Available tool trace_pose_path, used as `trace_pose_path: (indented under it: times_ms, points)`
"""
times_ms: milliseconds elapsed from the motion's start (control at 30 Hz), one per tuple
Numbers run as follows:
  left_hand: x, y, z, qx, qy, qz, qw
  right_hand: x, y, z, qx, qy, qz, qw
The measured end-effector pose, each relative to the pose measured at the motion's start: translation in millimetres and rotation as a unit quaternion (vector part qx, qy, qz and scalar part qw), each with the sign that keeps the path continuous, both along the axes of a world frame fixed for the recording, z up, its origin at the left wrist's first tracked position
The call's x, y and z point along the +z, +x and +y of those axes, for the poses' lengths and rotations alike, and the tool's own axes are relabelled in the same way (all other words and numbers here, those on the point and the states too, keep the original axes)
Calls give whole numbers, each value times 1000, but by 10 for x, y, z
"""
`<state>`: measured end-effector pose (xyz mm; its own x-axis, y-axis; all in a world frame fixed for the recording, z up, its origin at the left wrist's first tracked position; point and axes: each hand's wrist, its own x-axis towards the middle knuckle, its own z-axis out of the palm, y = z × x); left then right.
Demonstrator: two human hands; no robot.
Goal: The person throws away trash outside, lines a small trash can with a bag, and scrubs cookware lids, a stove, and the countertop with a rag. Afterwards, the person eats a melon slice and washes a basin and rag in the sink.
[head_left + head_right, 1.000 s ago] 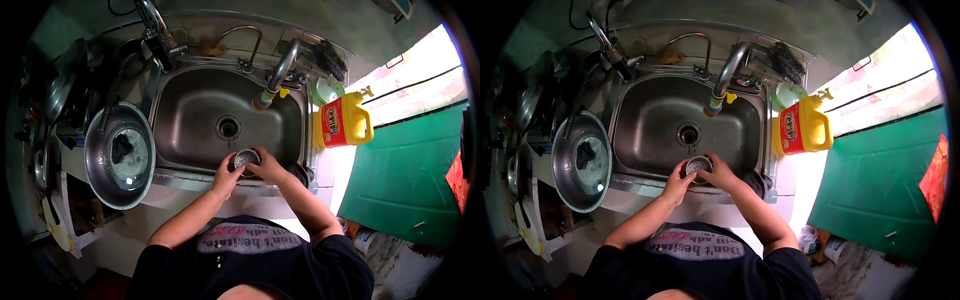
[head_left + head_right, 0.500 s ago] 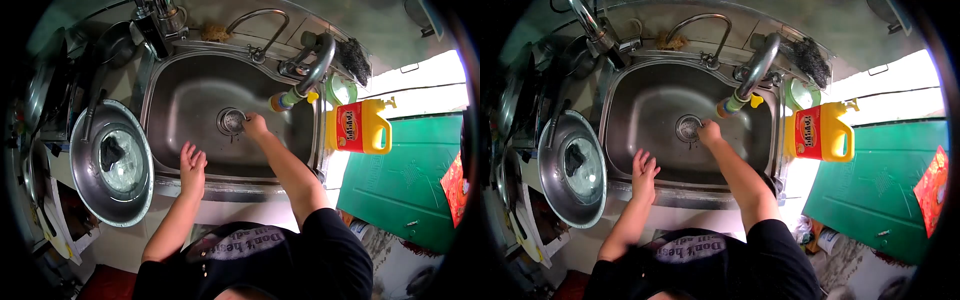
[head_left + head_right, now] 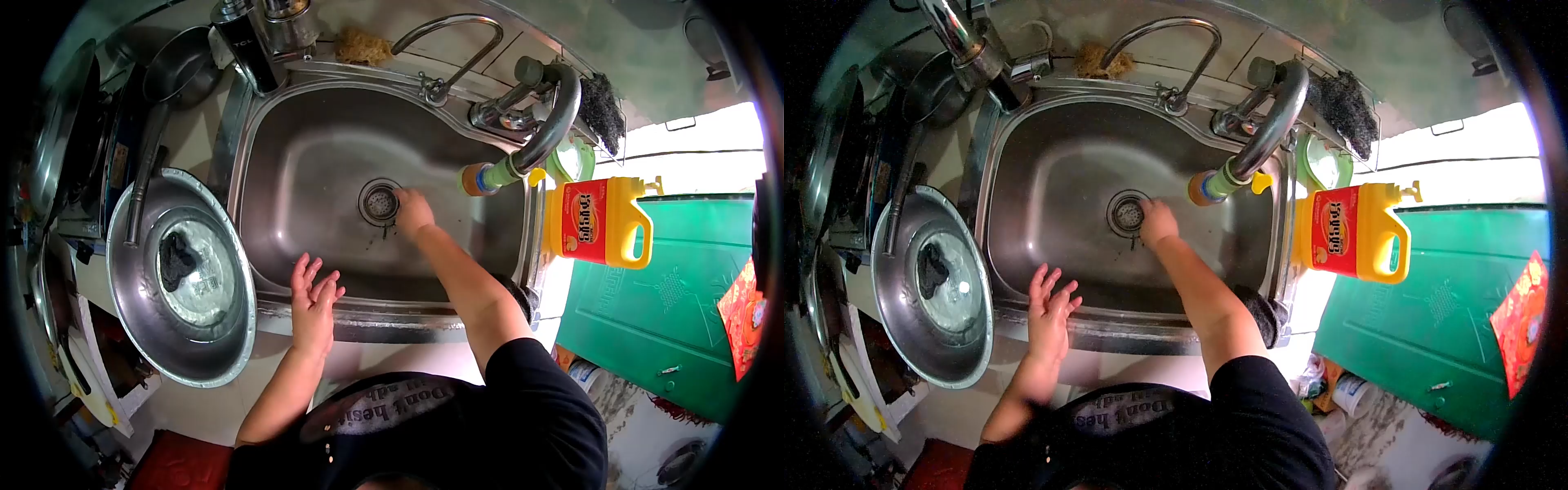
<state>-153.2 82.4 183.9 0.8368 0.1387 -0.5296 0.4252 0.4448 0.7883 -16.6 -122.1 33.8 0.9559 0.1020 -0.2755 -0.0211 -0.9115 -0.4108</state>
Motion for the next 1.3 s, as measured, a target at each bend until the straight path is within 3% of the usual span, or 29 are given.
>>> trace_pose_path:
  times_ms: [33, 100, 133, 233, 300, 333, 400, 467, 533, 567, 600, 633, 733, 800, 933, 1000, 1033, 1100, 1133, 1167, 1200, 1233, 1267, 1300]
  points:
    - [-16, -6, -3, -4, -6, -3, 1000, 8, -39, 22, -1, 1, -1, 1000]
    - [-20, -14, -11, -11, -8, -5, 1000, 27, -124, 111, 172, -77, -72, 979]
    - [-7, -9, -12, -16, -6, -1, 1000, 27, -142, 152, 168, -75, -74, 980]
    - [41, 8, -57, -21, -6, 1, 1000, 168, -142, 107, 114, -42, -91, 988]
    - [81, 18, -77, -9, 2, -6, 1000, 399, -114, -26, -135, 186, 6, 973]
    - [92, 24, -86, -11, 4, -8, 1000, 489, -68, -174, -229, 307, -5, 924]
    - [147, 33, -132, 1, 3, -9, 1000, 969, 0, -509, -439, 518, -47, 733]
    - [91, 36, -140, -1, -33, -5, 999, 1087, 160, -967, -444, 674, -169, 566]
    - [88, 27, -179, 9, -68, 13, 998, 1306, 389, -1439, -392, 768, -146, 484]
    - [79, 47, -194, 13, -60, 13, 998, 1811, 424, -1346, -425, 734, -158, 506]
    - [50, 77, -196, 20, -115, 9, 993, 1804, 576, -1483, -409, 769, -145, 469]
    - [18, 124, -204, 28, -170, 5, 985, 1887, 621, -1494, -404, 771, -152, 469]
    - [-53, 392, -318, 27, -185, 11, 982, 1830, 581, -1472, -375, 792, -164, 452]
    - [-146, 648, -470, 30, -201, 17, 979, 1641, 358, -1270, -290, 830, -128, 458]
    - [-121, 1192, -925, -62, -251, 38, 965, 1395, 3, -389, -294, 857, 111, 408]
    - [-469, 1535, -1066, -167, -374, -66, 910, 1203, 42, -240, -278, 853, 146, 418]
    - [-443, 1612, -1120, -166, -374, -62, 910, 1142, 62, -186, -258, 847, 180, 428]
    - [-400, 1757, -1209, -225, -211, -26, 951, 916, 167, -198, -269, 845, 132, 443]
    - [-547, 1827, -1175, -320, -446, -39, 835, 624, 245, -285, -92, 894, 254, 358]
    - [-698, 1897, -1141, -437, -602, -10, 669, 417, 277, -318, -18, 886, 289, 361]
    - [-657, 1799, -1234, -339, -328, 83, 878, 319, 248, -290, -72, 823, 221, 518]
    - [-627, 1695, -1267, -197, -8, 165, 966, 258, 166, -230, -63, 512, 101, 850]
    - [-589, 1588, -1169, -209, -14, 140, 968, 193, 53, -161, 35, 225, 13, 974]
    - [-649, 1518, -1062, -210, -12, 141, 967, 143, -77, -104, 128, 65, -55, 988]
